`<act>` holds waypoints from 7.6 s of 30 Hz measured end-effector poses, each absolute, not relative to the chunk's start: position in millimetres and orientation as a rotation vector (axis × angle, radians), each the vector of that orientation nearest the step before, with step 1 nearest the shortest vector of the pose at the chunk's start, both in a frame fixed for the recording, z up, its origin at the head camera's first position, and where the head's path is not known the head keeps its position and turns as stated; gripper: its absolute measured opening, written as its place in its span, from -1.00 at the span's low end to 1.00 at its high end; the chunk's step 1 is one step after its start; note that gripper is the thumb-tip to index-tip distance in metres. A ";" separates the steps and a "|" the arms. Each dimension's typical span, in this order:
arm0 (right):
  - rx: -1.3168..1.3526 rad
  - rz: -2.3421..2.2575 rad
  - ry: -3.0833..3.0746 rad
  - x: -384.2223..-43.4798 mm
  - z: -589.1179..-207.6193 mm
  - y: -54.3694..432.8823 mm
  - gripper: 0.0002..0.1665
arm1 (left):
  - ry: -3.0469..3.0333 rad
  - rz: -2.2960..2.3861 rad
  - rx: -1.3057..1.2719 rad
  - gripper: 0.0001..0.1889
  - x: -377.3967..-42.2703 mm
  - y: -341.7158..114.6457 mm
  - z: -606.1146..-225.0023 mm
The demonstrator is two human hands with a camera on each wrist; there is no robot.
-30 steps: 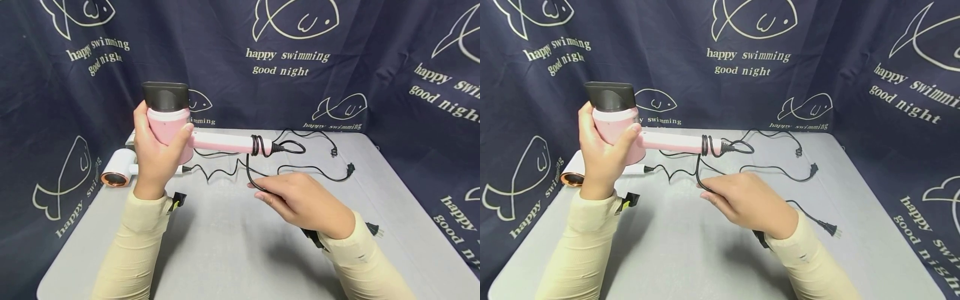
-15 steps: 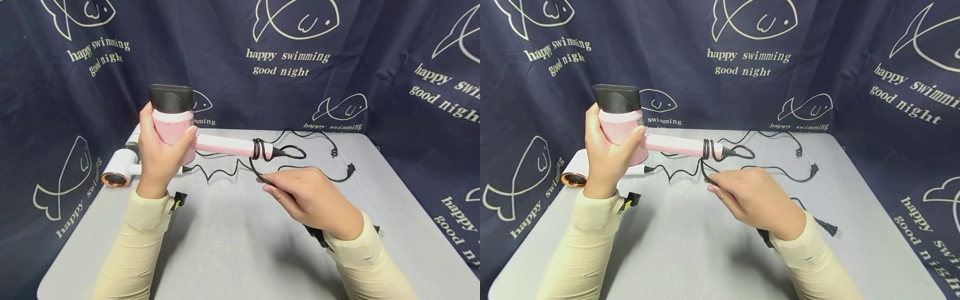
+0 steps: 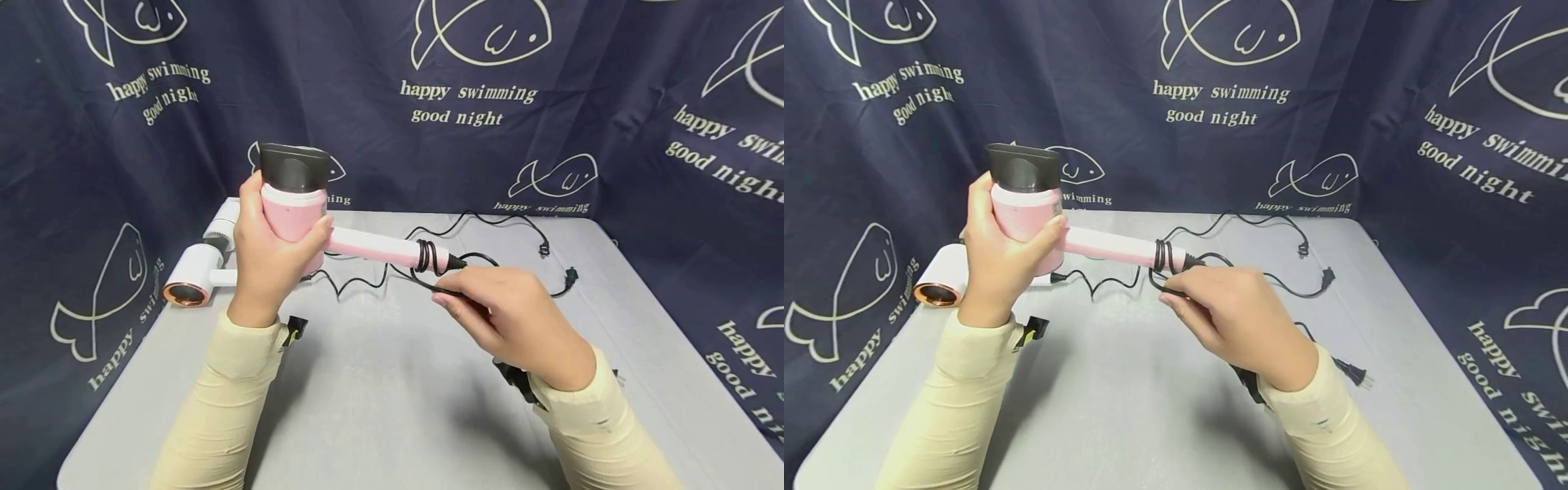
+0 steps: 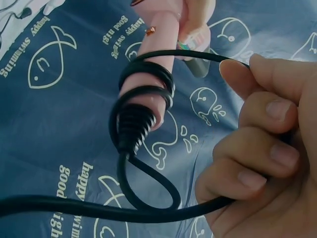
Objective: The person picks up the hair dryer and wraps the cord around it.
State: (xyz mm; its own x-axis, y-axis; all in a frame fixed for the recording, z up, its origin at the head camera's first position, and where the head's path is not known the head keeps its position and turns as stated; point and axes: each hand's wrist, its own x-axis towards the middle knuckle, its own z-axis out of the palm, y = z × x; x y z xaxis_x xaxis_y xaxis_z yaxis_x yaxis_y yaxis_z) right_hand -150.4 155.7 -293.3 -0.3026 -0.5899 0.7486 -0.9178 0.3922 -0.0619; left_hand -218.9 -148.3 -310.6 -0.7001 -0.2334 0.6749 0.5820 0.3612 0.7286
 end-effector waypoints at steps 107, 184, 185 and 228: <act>0.901 1.091 -2.515 -165.8 -319.4 151.7 -0.79 | -1.465 -1.752 -0.641 -0.27 -182.2 -130.0 -278.8; 1.007 0.612 -2.414 -153.5 -312.7 152.4 -0.95 | -1.701 -1.202 -0.535 -0.22 -190.8 -131.5 -290.2; 1.012 0.614 -2.411 -153.6 -312.6 152.6 -0.95 | -1.707 -1.200 -0.535 -0.22 -189.0 -130.9 -288.8; 1.291 0.764 -2.194 -155.6 -304.7 155.5 -0.78 | -1.876 -1.192 -0.757 -0.22 -181.6 -145.1 -281.4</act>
